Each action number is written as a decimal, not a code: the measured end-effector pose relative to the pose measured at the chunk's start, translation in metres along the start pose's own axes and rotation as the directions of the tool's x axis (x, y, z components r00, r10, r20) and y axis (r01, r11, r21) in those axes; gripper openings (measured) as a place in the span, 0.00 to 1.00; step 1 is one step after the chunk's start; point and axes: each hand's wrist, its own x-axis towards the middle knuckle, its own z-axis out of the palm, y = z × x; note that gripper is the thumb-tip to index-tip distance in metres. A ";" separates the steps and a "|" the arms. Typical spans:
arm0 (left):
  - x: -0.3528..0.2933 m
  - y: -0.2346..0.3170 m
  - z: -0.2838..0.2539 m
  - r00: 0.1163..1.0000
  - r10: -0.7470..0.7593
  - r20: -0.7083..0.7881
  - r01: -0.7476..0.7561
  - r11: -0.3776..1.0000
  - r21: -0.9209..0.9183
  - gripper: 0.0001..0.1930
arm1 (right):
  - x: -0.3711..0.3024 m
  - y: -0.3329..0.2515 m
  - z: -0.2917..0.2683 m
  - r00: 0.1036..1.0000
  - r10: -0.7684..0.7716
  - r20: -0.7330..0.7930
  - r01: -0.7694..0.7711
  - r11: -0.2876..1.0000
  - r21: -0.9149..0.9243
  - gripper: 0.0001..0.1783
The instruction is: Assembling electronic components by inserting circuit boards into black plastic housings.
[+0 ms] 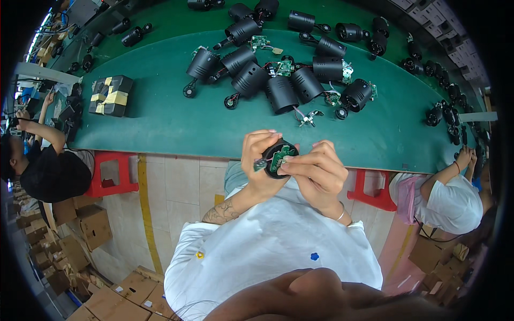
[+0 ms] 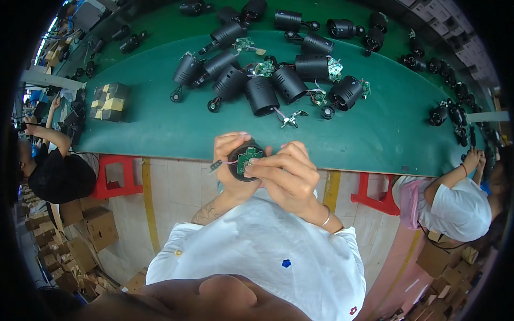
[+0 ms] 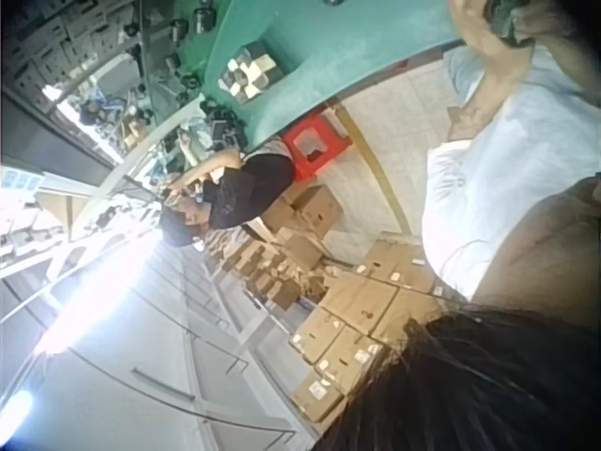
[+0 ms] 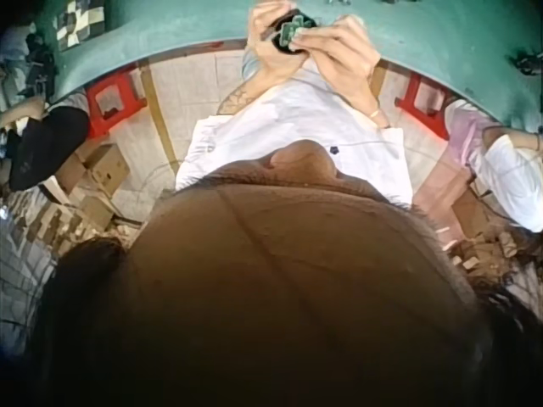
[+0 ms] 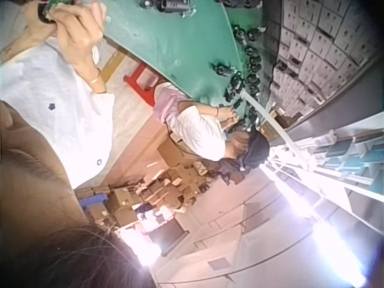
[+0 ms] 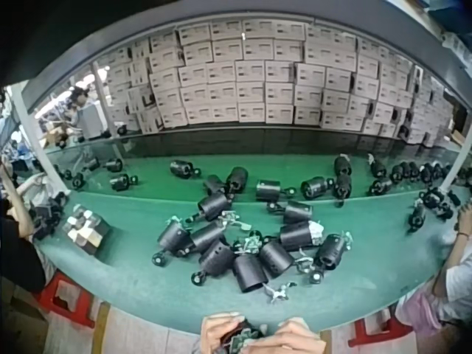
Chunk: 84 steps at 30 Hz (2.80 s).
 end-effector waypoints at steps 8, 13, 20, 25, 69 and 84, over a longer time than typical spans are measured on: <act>-0.005 -0.005 0.000 0.992 0.115 -0.054 -0.105 0.980 0.167 0.27 | 0.003 -0.003 -0.001 0.990 0.110 0.083 -0.105 0.992 -0.065 0.12; -0.004 -0.002 -0.002 0.997 0.060 -0.051 -0.049 0.980 0.193 0.24 | 0.006 0.002 -0.002 0.957 0.257 0.137 -0.263 0.964 0.029 0.12; -0.002 0.001 -0.002 0.999 0.026 0.026 -0.032 0.959 0.282 0.23 | 0.002 0.006 0.000 0.926 0.358 0.123 -0.370 0.924 0.095 0.11; -0.002 0.004 -0.004 0.997 0.059 0.052 -0.073 0.945 0.319 0.21 | 0.000 0.006 -0.002 0.911 0.391 0.129 -0.404 0.908 0.107 0.10; -0.008 0.011 -0.013 0.982 -0.093 0.167 0.071 0.989 0.133 0.33 | 0.000 0.014 -0.001 0.822 0.535 0.198 -0.569 0.745 0.348 0.24; 0.000 -0.001 -0.022 0.979 0.006 0.203 -0.050 0.975 0.215 0.35 | 0.003 0.009 -0.011 0.846 0.519 0.123 -0.521 0.754 0.399 0.14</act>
